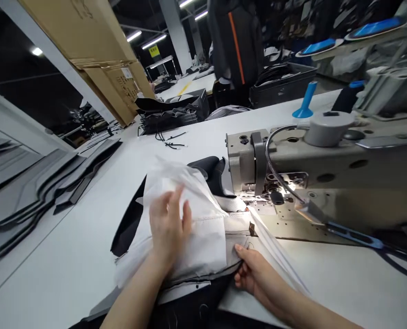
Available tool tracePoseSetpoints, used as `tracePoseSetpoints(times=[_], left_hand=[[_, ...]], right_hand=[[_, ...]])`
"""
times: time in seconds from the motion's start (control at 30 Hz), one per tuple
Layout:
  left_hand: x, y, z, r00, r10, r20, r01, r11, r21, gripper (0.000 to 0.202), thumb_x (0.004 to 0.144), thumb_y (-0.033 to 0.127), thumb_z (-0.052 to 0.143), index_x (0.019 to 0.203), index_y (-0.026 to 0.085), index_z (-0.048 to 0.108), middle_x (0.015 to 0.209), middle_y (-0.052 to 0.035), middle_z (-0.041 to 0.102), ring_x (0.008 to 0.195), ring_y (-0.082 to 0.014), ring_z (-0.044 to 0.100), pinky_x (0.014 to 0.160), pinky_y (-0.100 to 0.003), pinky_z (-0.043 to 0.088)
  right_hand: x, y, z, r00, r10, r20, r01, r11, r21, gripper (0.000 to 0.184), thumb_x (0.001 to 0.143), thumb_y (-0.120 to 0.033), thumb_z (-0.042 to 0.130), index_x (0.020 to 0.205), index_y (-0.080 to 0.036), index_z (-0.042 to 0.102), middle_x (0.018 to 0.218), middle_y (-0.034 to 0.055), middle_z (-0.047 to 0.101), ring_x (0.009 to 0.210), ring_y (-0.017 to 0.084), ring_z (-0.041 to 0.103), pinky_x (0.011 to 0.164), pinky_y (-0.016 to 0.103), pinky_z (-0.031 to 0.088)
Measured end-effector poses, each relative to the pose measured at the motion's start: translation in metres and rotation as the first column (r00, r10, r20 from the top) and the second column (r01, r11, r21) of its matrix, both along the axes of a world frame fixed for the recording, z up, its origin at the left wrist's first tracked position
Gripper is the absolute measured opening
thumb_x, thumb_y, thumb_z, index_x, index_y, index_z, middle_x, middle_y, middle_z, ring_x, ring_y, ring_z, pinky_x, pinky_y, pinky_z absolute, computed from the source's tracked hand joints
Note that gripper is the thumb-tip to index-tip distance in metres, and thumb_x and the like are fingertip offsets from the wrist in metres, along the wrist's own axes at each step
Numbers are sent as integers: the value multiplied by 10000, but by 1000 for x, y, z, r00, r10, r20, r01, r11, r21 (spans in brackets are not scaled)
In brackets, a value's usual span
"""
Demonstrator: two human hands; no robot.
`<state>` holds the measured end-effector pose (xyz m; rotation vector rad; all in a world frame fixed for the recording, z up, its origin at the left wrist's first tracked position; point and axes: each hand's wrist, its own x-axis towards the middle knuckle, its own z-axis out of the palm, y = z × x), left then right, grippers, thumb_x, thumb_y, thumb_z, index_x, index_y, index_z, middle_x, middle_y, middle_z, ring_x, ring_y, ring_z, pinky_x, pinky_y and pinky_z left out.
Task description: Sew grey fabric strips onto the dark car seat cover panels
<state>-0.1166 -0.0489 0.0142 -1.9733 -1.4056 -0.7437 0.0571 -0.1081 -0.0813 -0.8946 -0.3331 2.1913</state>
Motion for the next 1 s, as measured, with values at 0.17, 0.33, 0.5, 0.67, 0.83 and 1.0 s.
tracePoseSetpoints(times=[0.17, 0.33, 0.5, 0.67, 0.83, 1.0], left_hand=[[54, -55, -14, 923, -368, -109, 250, 793, -556, 493, 825, 370, 530, 1273, 168, 486, 782, -40, 557, 680, -197, 521, 563, -320, 434], [75, -59, -30, 916, -258, -307, -60, 668, -742, 782, 758, 437, 619, 1435, 196, 313, 906, -78, 563, 779, -262, 552, 602, -404, 496], [79, -49, -18, 877, -219, -427, -263, 524, -810, 796, 784, 104, 525, 1479, 267, 173, 892, -86, 605, 756, -245, 610, 576, -329, 495], [69, -26, -12, 941, -310, -138, -80, 191, -978, 826, 750, 139, 464, 1492, 212, 107, 1088, -126, 639, 974, -289, 618, 757, -384, 513], [72, -18, -7, 964, -222, 145, 121, -116, -986, 930, 698, 236, 486, 1492, 139, 11, 1352, -170, 486, 1129, -288, 559, 821, -344, 506], [91, -18, -7, 971, -236, -41, -67, -100, -993, 1031, 669, 229, 515, 1466, 106, -126, 1157, -216, 614, 922, -328, 651, 630, -340, 506]], right_hand=[[13, -5, 8, 989, 77, 128, -103, 971, 214, 469, 710, -640, 608, 725, -179, 522, 613, -14, 542, 555, 116, 511, 558, 250, 434], [69, -8, 38, 598, 89, 797, -722, 490, 488, 204, 857, -330, 476, 947, -231, 629, 882, 35, 660, 785, 184, 602, 728, 302, 454], [102, 20, 38, 226, -460, 858, -788, 432, 439, 394, 909, -284, 369, 1268, -294, 531, 945, 45, 652, 795, 188, 614, 677, 287, 446], [90, 53, 11, 6, -624, 782, -883, 363, 297, 542, 884, -221, 399, 1409, -353, 364, 806, 18, 564, 661, 152, 558, 552, 236, 377], [71, 61, 2, 51, -676, 736, -927, 242, 287, 506, 778, -136, 459, 1231, -320, 594, 815, 63, 568, 690, 184, 551, 540, 259, 340], [87, 70, -7, 153, -712, 685, -909, 171, 381, 476, 810, -177, 414, 1242, -295, 575, 848, 38, 632, 701, 162, 576, 591, 253, 417]])
